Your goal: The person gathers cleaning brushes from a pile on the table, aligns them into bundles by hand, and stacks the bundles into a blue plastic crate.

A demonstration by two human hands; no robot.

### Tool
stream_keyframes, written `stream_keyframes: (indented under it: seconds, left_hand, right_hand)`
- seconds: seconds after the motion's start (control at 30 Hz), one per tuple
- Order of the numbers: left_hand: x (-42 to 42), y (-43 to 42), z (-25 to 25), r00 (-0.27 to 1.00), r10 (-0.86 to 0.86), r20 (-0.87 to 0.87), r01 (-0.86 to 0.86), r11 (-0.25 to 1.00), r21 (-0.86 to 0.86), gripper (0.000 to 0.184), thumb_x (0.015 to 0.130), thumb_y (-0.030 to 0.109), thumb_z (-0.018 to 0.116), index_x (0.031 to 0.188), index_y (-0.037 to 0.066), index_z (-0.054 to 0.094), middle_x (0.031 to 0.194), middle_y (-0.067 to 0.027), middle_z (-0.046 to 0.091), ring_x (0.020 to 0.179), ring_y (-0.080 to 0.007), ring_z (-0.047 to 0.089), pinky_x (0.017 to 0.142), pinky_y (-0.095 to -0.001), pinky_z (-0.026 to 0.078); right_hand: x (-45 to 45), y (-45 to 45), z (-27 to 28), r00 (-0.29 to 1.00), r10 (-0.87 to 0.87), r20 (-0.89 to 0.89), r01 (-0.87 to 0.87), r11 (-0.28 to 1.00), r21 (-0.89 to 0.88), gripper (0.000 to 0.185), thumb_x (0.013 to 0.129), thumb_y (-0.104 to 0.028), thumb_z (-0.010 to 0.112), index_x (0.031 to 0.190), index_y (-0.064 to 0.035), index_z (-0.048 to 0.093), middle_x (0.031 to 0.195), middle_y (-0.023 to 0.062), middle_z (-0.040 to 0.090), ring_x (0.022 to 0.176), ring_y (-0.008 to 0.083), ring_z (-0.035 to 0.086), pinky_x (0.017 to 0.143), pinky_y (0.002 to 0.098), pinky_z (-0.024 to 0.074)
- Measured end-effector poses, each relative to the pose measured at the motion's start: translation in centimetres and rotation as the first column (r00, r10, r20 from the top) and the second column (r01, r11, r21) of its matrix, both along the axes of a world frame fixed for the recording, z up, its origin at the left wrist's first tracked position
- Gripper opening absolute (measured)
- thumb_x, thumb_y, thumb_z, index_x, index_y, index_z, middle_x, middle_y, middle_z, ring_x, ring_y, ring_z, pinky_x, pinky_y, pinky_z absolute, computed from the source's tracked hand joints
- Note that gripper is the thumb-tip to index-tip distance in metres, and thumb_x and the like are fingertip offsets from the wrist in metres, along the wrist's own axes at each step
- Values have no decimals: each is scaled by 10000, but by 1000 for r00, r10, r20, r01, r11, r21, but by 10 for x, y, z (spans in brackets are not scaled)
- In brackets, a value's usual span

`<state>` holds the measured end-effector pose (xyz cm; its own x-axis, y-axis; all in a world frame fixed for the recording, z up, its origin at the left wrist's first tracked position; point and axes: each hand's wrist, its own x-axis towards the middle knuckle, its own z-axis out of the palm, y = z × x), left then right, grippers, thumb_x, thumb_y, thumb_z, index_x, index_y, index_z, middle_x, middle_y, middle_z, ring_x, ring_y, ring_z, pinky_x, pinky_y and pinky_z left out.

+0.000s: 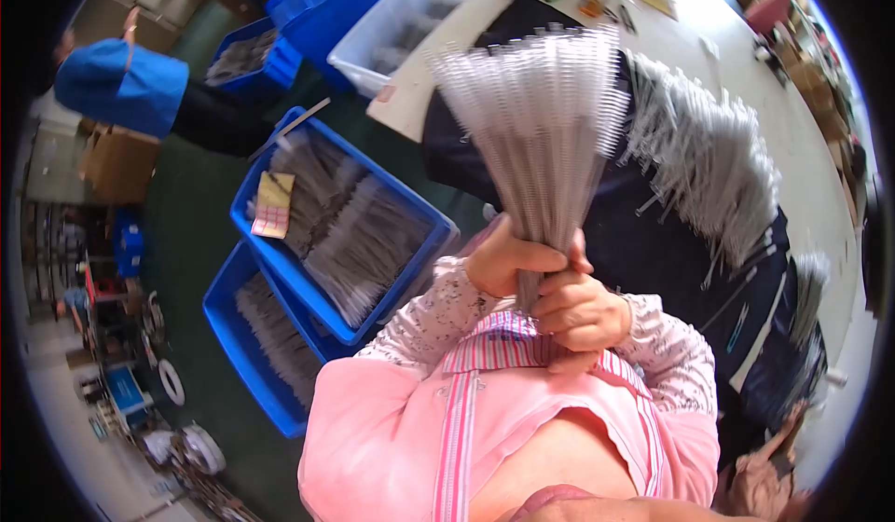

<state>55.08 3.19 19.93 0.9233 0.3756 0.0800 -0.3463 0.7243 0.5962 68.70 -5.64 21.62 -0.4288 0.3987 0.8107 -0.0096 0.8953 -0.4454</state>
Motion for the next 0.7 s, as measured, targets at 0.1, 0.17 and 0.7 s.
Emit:
stream_keyframes:
  seconds: [0.1, 0.17, 0.7]
  left_hand:
    - [-3, 3, -5, 969, 195, -149, -173, 973, 149, 243, 711, -33, 608, 949, 10, 579, 811, -73, 591, 826, -198, 620, 817, -343, 507]
    - [-4, 5, -7, 863, 424, -274, -333, 886, 323, 133, 706, -38, 626, 838, -17, 628, 806, -73, 638, 735, -154, 625, 676, -291, 521]
    - [-36, -37, -42, 918, 21, -395, 12, 997, 80, 390, 630, 31, 767, 979, 13, 594, 822, -74, 635, 761, -172, 626, 697, -306, 509]
  right_hand:
    - [-2, 3, -6, 998, -42, -39, 37, 992, -117, 315, 752, -147, 708, 600, -72, 442, 663, 74, 496, 637, 276, 523, 712, 427, 458]
    - [0, 6, -19, 994, -86, -60, 72, 975, -210, 307, 763, -142, 695, 607, -59, 444, 651, 64, 473, 618, 274, 487, 711, 419, 444]
    - [29, 84, 13, 613, -725, -314, 398, 627, -670, 540, 998, -399, 361, 1317, 28, 447, 1242, 184, 562, 1132, 255, 559, 918, 344, 454]
